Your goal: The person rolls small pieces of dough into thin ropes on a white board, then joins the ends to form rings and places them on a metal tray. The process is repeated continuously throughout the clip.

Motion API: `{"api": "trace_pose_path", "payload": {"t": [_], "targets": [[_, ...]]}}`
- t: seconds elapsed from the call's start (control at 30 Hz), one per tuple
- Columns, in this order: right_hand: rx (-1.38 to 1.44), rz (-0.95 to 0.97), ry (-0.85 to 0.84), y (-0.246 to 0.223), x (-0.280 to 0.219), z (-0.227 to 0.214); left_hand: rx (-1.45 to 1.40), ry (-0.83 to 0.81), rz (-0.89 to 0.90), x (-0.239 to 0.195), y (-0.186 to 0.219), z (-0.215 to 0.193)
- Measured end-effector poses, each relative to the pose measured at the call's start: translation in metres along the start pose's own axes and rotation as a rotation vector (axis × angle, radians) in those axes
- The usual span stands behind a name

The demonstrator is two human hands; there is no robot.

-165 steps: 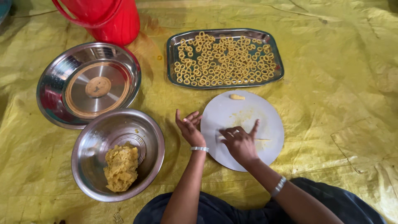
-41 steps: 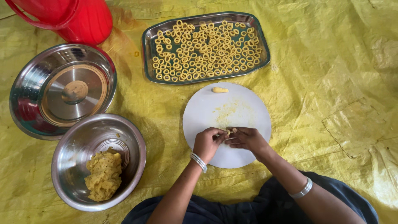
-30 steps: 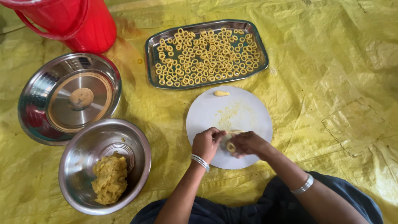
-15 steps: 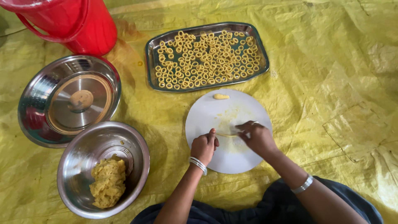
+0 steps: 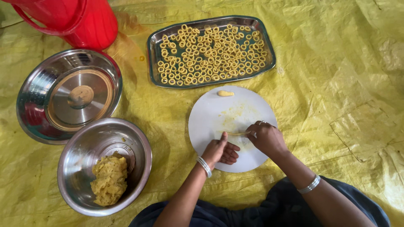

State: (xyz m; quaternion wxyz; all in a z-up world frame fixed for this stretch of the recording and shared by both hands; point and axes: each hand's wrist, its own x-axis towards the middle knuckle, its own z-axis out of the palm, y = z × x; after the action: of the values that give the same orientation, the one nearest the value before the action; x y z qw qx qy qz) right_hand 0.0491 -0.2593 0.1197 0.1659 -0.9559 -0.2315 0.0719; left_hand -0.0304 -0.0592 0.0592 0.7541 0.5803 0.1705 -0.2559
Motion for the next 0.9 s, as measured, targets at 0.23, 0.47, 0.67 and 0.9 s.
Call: {"api": "trace_pose_path", "payload": {"t": [0.23, 0.47, 0.67, 0.9], "targets": [[0.036, -0.080, -0.091, -0.030, -0.022, -0.025, -0.437, 0.103, -0.061, 0.006, -0.008, 0.026], [0.176, 0.072, 0.063, -0.020, -0.027, -0.016, -0.543, 0.356, 0.254, 0.001, 0.006, 0.015], [1.131, 0.386, -0.405, 0.002, -0.021, 0.046, -0.474, 0.399, 0.413, -0.002, 0.010, 0.019], [1.678, 0.671, -0.154, -0.003, -0.017, 0.060, -0.203, 0.423, 0.541, 0.002, 0.006, 0.022]]}}
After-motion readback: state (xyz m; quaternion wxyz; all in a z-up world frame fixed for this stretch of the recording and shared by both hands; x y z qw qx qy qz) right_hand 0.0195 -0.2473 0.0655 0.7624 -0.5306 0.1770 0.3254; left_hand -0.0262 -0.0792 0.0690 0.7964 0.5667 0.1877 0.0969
